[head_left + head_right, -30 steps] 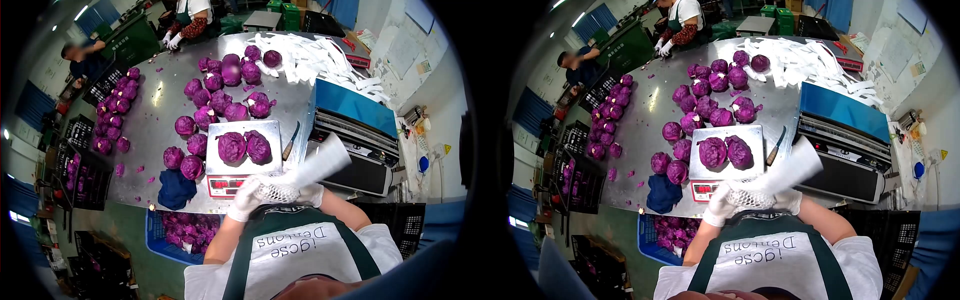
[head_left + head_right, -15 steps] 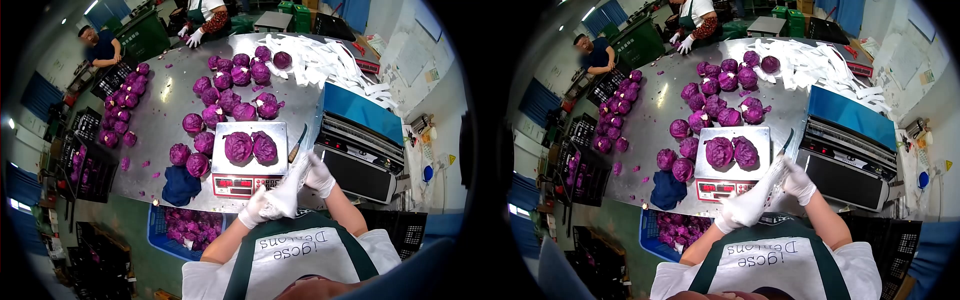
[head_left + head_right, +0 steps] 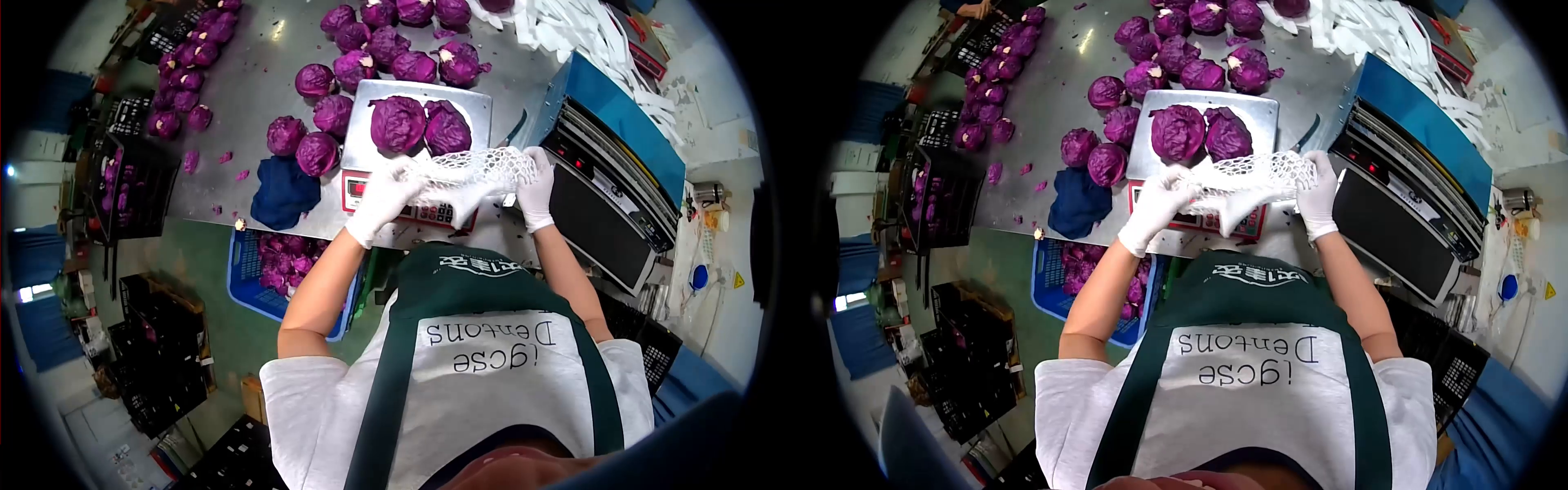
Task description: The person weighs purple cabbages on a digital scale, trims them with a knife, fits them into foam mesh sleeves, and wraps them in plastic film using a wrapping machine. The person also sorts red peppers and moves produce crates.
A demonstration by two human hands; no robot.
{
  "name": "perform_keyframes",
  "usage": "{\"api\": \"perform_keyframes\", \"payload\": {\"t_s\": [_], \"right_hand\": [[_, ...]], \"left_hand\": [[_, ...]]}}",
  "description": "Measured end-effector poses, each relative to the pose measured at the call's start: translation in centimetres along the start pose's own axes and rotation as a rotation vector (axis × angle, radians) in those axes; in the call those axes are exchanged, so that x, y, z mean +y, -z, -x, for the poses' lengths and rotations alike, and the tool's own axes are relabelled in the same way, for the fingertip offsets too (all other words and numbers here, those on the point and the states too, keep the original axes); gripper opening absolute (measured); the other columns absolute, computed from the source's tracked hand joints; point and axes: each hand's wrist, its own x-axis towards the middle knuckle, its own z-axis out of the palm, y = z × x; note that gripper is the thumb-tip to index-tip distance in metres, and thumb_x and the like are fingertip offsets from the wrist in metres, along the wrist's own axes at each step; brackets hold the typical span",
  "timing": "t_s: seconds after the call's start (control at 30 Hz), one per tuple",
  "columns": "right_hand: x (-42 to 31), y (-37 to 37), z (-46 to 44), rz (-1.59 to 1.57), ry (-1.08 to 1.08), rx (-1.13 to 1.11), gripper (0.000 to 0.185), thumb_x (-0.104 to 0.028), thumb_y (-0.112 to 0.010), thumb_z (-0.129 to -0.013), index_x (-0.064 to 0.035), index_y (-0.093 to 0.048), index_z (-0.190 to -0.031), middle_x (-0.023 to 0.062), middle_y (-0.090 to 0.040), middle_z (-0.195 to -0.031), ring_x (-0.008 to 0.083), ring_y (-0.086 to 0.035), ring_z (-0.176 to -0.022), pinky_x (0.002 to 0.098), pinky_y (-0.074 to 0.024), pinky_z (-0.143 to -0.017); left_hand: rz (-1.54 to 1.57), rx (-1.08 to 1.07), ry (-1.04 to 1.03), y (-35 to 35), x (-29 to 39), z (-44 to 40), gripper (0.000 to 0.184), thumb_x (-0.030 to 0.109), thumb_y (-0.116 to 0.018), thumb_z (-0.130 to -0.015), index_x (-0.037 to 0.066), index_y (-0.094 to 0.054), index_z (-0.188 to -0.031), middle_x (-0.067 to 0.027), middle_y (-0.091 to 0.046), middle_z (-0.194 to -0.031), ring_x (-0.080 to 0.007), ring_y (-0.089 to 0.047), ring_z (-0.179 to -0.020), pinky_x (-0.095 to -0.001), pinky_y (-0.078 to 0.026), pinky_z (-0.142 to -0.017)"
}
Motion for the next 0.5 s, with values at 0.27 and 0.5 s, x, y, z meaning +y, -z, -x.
{"api": "perform_keyframes", "payload": {"t_s": [0.27, 0.5], "right_hand": [[9.4, -9.7, -7.9, -0.2, -0.021, -0.168, 0.024, 0.0, -0.049, -0.091, -0.0004, -0.055, -0.115, 0.0129, -0.066, -0.11, 0.0197, -0.063, -0.096, 0.0311, -0.049, -0.085], [16.5, -9.7, -5.4, 0.2, 0.107, -0.294, 0.041, -0.02, -0.037, -0.102, 0.0009, -0.051, -0.135, 0.0156, -0.06, -0.128, 0.0247, -0.056, -0.118, 0.0307, -0.0422, -0.1]], "left_hand": [[-0.621, 0.662, -0.035, 6.2, 5.9, -7.5, 0.061, 0.054, -0.058, -0.087, 0.002, -0.057, -0.12, -0.0251, -0.066, -0.107, -0.0372, -0.063, -0.104, -0.0428, -0.048, -0.091], [0.217, 0.216, 0.065, 6.8, -5.9, -12.5, 0.06, 0.048, -0.047, -0.096, 0.0, -0.048, -0.133, -0.0187, -0.057, -0.129, -0.0293, -0.056, -0.118, -0.0397, -0.045, -0.099]]}}
